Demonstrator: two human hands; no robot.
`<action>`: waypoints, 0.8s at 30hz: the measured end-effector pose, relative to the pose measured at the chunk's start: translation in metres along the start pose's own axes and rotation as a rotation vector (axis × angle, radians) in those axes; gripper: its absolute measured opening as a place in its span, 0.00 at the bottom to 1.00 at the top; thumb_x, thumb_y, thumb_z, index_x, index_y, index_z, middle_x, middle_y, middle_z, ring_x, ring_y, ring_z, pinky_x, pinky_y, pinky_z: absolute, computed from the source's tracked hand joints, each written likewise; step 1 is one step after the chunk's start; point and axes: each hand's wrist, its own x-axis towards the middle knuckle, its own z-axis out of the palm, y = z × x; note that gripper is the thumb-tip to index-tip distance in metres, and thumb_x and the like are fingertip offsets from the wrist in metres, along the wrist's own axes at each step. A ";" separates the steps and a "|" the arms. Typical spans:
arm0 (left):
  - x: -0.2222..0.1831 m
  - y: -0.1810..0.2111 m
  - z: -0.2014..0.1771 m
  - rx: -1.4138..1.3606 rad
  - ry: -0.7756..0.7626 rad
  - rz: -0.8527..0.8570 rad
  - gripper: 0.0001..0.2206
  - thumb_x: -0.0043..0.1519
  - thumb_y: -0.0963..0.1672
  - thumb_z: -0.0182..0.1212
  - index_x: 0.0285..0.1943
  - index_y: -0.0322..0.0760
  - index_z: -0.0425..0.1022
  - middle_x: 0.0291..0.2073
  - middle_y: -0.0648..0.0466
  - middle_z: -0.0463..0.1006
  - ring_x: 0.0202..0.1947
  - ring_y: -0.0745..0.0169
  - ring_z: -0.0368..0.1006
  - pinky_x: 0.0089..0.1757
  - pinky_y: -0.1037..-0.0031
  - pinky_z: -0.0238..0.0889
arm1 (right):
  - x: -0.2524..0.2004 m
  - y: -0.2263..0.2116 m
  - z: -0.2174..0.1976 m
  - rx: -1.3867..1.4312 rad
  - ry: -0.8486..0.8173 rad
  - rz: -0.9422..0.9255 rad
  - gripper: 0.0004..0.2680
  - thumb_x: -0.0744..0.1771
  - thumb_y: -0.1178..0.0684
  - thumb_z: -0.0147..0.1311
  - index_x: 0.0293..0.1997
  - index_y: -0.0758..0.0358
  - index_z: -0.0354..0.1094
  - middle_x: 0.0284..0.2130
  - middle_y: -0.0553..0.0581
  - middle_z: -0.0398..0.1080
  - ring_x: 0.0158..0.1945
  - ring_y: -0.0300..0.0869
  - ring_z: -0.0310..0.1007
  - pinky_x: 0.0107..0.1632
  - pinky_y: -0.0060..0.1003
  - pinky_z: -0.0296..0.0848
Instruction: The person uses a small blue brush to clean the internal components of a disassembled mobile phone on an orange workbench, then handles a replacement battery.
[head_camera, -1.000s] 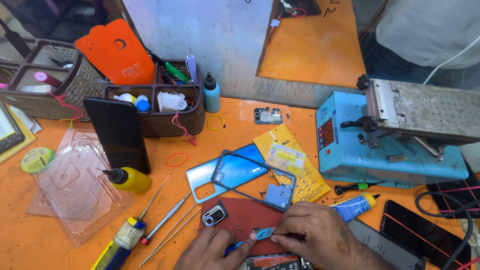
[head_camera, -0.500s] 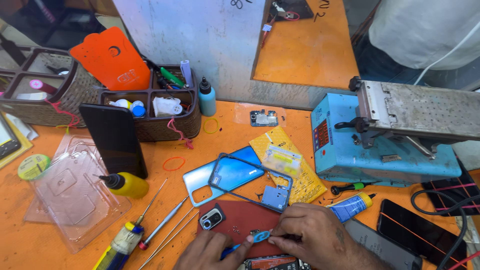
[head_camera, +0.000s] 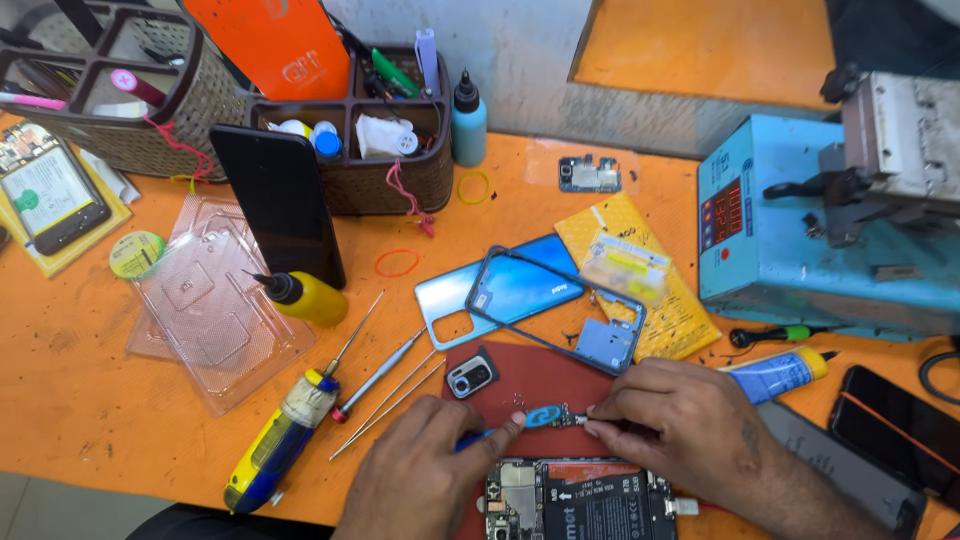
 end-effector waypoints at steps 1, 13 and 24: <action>0.000 0.000 -0.002 -0.009 0.025 -0.026 0.22 0.53 0.42 0.62 0.58 0.53 0.83 0.35 0.55 0.75 0.41 0.55 0.74 0.40 0.65 0.70 | 0.000 0.001 -0.001 -0.014 -0.001 -0.021 0.06 0.58 0.50 0.69 0.28 0.57 0.78 0.27 0.49 0.77 0.30 0.45 0.79 0.31 0.40 0.76; 0.000 0.003 -0.004 -0.237 0.089 -0.044 0.24 0.52 0.39 0.66 0.59 0.50 0.82 0.37 0.54 0.76 0.42 0.56 0.75 0.42 0.67 0.71 | 0.004 -0.002 -0.003 0.158 -0.197 0.212 0.06 0.59 0.52 0.69 0.33 0.57 0.78 0.29 0.49 0.77 0.28 0.39 0.80 0.28 0.34 0.79; 0.004 0.008 0.005 -0.090 0.001 0.058 0.26 0.52 0.40 0.60 0.63 0.46 0.79 0.45 0.49 0.73 0.49 0.48 0.70 0.49 0.61 0.66 | 0.008 -0.009 -0.004 0.157 -0.153 0.309 0.10 0.58 0.50 0.70 0.37 0.57 0.76 0.32 0.48 0.75 0.27 0.35 0.81 0.28 0.32 0.80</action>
